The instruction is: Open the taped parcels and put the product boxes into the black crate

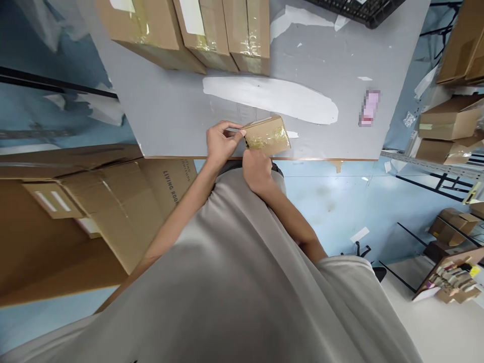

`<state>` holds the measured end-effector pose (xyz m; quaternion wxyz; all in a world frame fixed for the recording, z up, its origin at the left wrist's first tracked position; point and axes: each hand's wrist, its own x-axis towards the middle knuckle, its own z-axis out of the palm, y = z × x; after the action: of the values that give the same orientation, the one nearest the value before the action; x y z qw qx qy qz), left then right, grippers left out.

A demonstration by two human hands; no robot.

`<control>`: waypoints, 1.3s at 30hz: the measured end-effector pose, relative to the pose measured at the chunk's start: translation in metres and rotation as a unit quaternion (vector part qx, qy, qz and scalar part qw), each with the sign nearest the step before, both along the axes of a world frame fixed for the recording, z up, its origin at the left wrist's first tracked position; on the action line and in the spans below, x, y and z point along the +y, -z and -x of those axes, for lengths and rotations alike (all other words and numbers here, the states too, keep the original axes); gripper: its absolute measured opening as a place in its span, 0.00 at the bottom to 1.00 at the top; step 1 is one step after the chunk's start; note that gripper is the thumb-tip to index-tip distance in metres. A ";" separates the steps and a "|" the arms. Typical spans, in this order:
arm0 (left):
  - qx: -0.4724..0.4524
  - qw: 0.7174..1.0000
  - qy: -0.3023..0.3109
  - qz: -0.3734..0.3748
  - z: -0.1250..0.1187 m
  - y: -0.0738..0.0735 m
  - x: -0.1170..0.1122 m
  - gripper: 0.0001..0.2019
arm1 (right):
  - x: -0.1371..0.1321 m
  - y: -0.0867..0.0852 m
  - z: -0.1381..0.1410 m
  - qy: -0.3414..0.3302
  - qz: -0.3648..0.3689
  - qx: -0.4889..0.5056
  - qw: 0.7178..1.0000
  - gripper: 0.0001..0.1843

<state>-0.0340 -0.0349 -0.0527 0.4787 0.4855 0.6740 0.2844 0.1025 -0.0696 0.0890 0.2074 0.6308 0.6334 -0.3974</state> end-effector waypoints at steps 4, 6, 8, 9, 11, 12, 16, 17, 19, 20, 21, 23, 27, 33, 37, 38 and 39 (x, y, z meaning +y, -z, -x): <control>0.006 1.000 0.000 -0.002 -0.004 0.002 -0.005 0.08 | 0.003 -0.017 -0.003 -0.032 0.030 -0.053 0.998 0.27; 0.011 1.000 -0.008 -0.012 -0.005 0.003 -0.006 0.11 | 0.006 -0.020 -0.005 -0.038 0.028 -0.052 0.997 0.29; 0.013 0.999 -0.020 -0.027 -0.006 0.004 -0.006 0.14 | 0.010 -0.017 -0.006 -0.040 0.022 -0.045 0.998 0.28; 0.012 0.999 -0.024 -0.033 -0.007 0.004 -0.006 0.16 | 0.011 -0.015 -0.005 -0.042 0.020 -0.041 0.998 0.28; 0.010 0.999 -0.026 -0.038 -0.009 0.005 -0.006 0.19 | 0.008 -0.013 -0.004 -0.045 0.022 -0.040 0.998 0.26; 0.008 0.999 -0.026 -0.039 -0.011 0.005 -0.006 0.21 | 0.005 -0.014 -0.004 -0.047 0.025 -0.040 0.998 0.26; -0.012 0.997 -0.042 -0.057 -0.013 0.012 -0.009 0.28 | -0.014 -0.025 -0.023 -0.049 0.006 -0.036 0.998 0.20; -0.020 0.997 -0.046 -0.062 -0.013 0.015 -0.009 0.30 | -0.015 -0.027 -0.034 -0.037 -0.014 -0.036 0.999 0.19; -0.043 0.996 -0.045 -0.068 -0.011 0.023 -0.010 0.34 | -0.012 -0.024 -0.063 0.023 -0.074 -0.039 0.996 0.19; -0.056 0.995 -0.039 -0.069 -0.010 0.027 -0.011 0.36 | -0.008 -0.018 -0.079 0.072 -0.116 -0.042 0.990 0.21; -0.070 0.995 -0.030 -0.068 -0.009 0.031 -0.012 0.38 | -0.002 -0.009 -0.096 0.122 -0.163 -0.038 0.978 0.22; -0.094 0.993 -0.005 -0.068 -0.008 0.038 -0.012 0.42 | 0.009 0.014 -0.123 0.212 -0.237 -0.003 0.948 0.24; -0.124 0.990 0.042 -0.042 -0.008 0.043 -0.012 0.46 | 0.019 0.057 -0.135 0.330 -0.213 0.091 0.915 0.26; -0.139 0.989 0.030 0.038 0.033 0.016 -0.006 0.41 | 0.012 0.065 -0.074 0.388 -0.146 0.124 0.901 0.27; -0.128 0.991 0.028 0.040 0.096 0.004 -0.008 0.42 | 0.010 0.066 -0.032 0.366 -0.097 0.163 0.911 0.31; -0.113 0.993 0.020 0.041 0.110 0.003 -0.009 0.40 | 0.010 0.067 -0.023 0.359 -0.090 0.172 0.913 0.32; -0.090 0.995 0.010 0.038 0.121 0.003 -0.010 0.38 | 0.010 0.067 -0.016 0.352 -0.085 0.179 0.915 0.32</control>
<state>-0.1553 -0.0451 -0.0555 0.5585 0.4460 0.6336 0.2960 0.1180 -0.0600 0.0218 -0.1177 0.7464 0.4283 -0.4955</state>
